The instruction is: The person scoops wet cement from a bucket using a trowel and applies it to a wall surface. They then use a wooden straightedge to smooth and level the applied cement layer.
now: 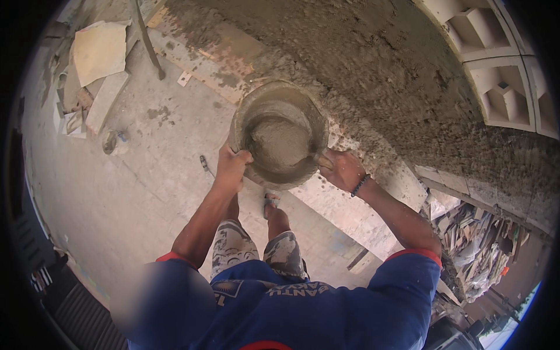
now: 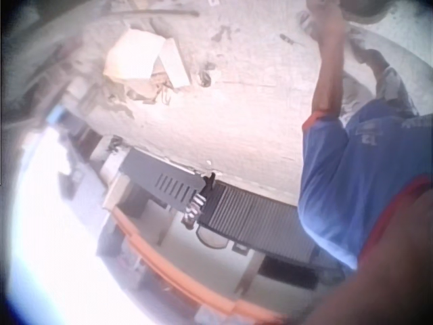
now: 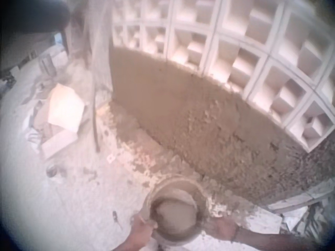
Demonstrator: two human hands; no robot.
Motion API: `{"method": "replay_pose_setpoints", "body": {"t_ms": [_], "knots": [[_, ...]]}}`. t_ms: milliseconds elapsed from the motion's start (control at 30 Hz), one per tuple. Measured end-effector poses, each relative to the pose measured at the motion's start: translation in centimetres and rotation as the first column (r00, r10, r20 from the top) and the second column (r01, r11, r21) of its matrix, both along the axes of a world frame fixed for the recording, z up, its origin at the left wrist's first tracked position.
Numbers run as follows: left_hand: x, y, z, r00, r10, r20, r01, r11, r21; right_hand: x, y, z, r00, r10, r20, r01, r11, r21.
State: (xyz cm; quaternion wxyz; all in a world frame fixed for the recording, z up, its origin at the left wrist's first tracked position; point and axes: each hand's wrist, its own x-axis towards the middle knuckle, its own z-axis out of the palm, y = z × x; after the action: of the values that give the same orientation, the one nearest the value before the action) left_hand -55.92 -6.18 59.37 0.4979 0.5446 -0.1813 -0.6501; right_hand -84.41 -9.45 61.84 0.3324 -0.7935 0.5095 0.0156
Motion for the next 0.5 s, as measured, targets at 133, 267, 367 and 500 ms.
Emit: {"method": "replay_pose_setpoints", "body": {"t_ms": [133, 267, 367, 500], "knots": [[0.0, 0.7, -1.8, 0.999, 0.038, 0.012, -0.038, 0.999, -0.005, -0.5, -0.9, 1.5, 1.000, -0.021, -0.018, 0.021, 1.000, -0.016], [0.8, 1.3, -1.5, 0.992, 0.073, 0.102, -0.085, 0.989, 0.117, 1.6, -3.1, 8.0, 1.000, 0.002, -0.010, -0.002, 1.000, -0.010], [1.4, 2.1, -2.0, 0.983, 0.094, 0.159, -0.116, 0.985, 0.132, 1.5, -5.4, 10.4, 0.996, 0.082, 0.031, -0.081, 0.996, -0.028], [2.9, 3.8, -4.2, 0.970, 0.140, 0.200, -0.159, 0.984, 0.081, 1.5, -10.8, 11.7, 0.984, 0.000, 0.178, -0.052, 0.957, 0.286]]}}
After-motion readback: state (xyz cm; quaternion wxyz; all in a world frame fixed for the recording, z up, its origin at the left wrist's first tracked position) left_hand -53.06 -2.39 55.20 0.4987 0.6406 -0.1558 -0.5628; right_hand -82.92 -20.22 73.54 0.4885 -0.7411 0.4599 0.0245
